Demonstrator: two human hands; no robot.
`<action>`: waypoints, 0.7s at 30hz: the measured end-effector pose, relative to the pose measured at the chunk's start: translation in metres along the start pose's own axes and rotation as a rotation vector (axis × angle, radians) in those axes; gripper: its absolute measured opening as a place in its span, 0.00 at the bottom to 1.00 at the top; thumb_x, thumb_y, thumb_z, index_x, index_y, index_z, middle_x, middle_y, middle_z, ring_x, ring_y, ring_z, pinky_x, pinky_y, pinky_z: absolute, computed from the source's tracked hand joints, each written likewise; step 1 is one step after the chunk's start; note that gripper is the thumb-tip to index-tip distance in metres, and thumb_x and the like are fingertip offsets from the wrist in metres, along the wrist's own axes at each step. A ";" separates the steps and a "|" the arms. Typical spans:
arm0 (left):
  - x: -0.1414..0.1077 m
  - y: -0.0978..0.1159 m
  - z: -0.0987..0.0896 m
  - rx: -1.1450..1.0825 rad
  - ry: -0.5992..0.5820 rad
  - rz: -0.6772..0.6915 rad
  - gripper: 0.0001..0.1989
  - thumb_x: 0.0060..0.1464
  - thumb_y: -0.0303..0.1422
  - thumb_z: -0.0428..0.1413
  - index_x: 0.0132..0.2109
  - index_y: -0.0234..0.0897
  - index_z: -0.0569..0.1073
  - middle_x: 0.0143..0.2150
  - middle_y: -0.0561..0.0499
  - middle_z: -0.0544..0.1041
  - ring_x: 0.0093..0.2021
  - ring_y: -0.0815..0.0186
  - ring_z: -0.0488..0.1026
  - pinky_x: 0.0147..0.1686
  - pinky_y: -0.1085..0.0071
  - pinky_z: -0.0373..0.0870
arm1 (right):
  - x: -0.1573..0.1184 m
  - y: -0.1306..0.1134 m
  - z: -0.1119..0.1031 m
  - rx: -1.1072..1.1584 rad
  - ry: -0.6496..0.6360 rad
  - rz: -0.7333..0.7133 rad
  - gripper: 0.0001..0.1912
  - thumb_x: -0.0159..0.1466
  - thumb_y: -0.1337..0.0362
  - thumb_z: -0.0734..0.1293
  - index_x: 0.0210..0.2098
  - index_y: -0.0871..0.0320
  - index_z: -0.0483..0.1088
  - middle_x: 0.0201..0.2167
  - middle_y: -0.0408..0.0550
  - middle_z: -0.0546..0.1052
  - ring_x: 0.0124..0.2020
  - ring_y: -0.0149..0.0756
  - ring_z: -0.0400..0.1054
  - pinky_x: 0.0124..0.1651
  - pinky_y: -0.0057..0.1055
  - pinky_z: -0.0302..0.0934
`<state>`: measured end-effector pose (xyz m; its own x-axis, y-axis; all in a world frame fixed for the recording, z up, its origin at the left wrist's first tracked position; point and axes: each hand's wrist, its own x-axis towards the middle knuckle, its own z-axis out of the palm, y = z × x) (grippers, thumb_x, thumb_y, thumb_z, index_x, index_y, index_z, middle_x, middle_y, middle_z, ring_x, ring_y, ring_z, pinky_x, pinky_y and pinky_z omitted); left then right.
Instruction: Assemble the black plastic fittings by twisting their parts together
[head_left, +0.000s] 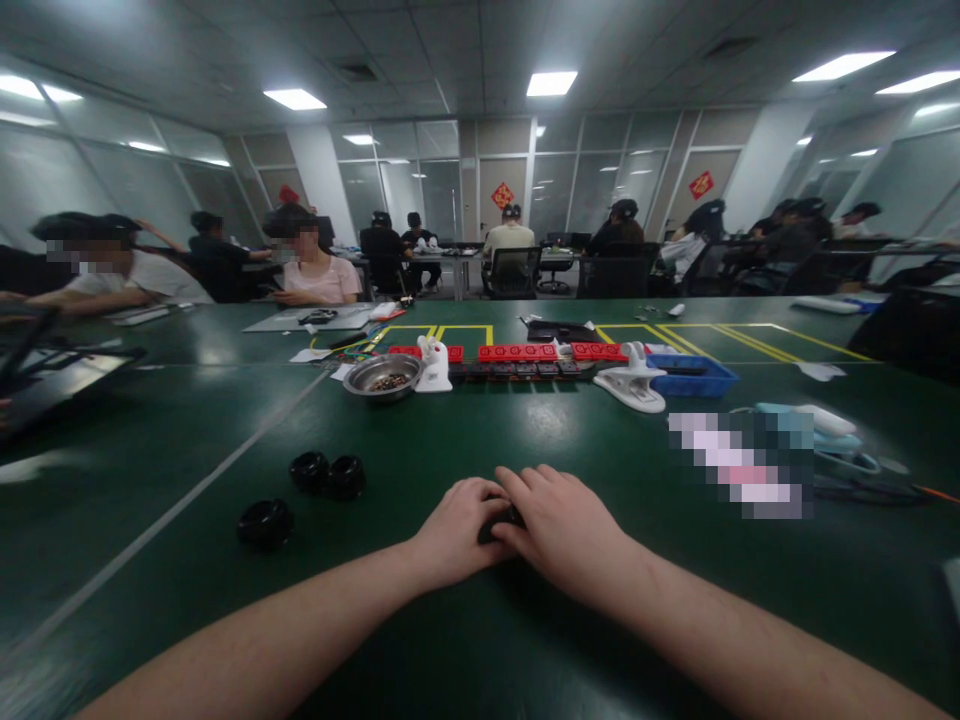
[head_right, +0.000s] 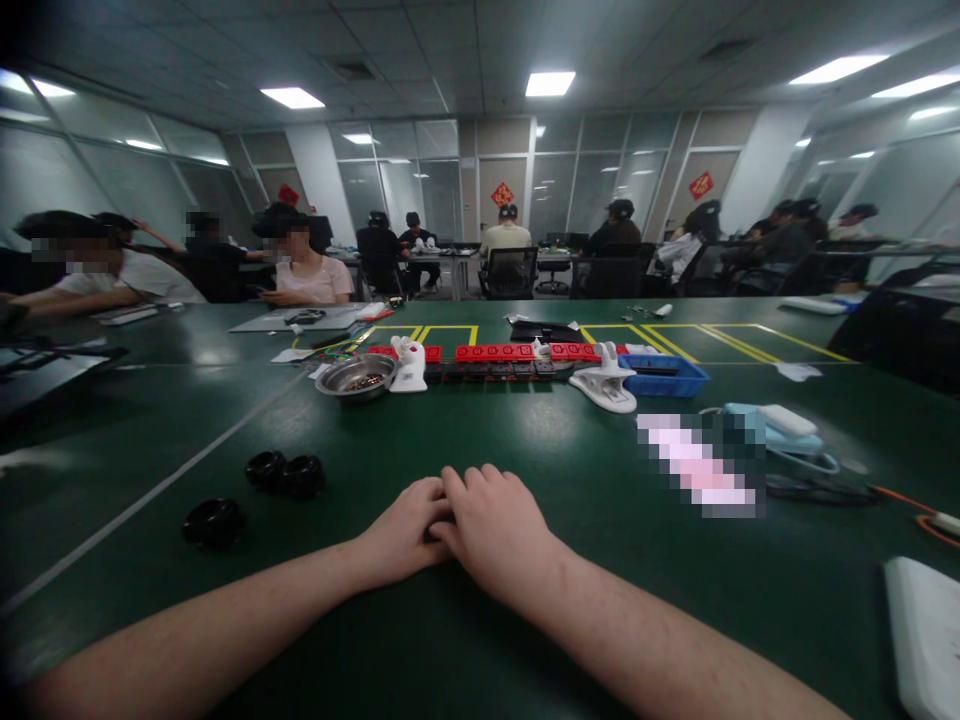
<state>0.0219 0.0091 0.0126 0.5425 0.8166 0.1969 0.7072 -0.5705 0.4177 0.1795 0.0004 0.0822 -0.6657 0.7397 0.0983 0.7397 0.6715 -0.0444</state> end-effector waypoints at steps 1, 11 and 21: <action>0.000 0.000 0.000 -0.004 -0.001 -0.003 0.16 0.46 0.38 0.57 0.44 0.40 0.69 0.45 0.49 0.67 0.47 0.59 0.62 0.47 0.62 0.59 | 0.002 0.000 0.002 -0.012 -0.019 0.025 0.17 0.59 0.60 0.61 0.46 0.61 0.61 0.35 0.52 0.71 0.37 0.43 0.65 0.36 0.37 0.60; -0.001 0.000 -0.002 -0.013 -0.003 -0.020 0.17 0.46 0.40 0.57 0.44 0.42 0.69 0.44 0.51 0.68 0.47 0.59 0.62 0.48 0.61 0.58 | -0.002 0.008 -0.003 0.073 -0.095 -0.179 0.20 0.54 0.73 0.62 0.47 0.60 0.61 0.40 0.50 0.70 0.39 0.39 0.63 0.42 0.35 0.58; 0.000 0.001 0.000 0.001 -0.009 -0.014 0.17 0.46 0.40 0.57 0.43 0.40 0.69 0.45 0.49 0.67 0.47 0.59 0.62 0.48 0.61 0.58 | 0.004 0.001 0.003 -0.005 -0.067 0.084 0.13 0.59 0.61 0.61 0.42 0.59 0.63 0.33 0.51 0.72 0.35 0.43 0.67 0.34 0.35 0.60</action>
<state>0.0222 0.0084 0.0133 0.5368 0.8237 0.1826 0.7154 -0.5591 0.4191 0.1770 0.0039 0.0792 -0.6067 0.7945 0.0274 0.7932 0.6073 -0.0451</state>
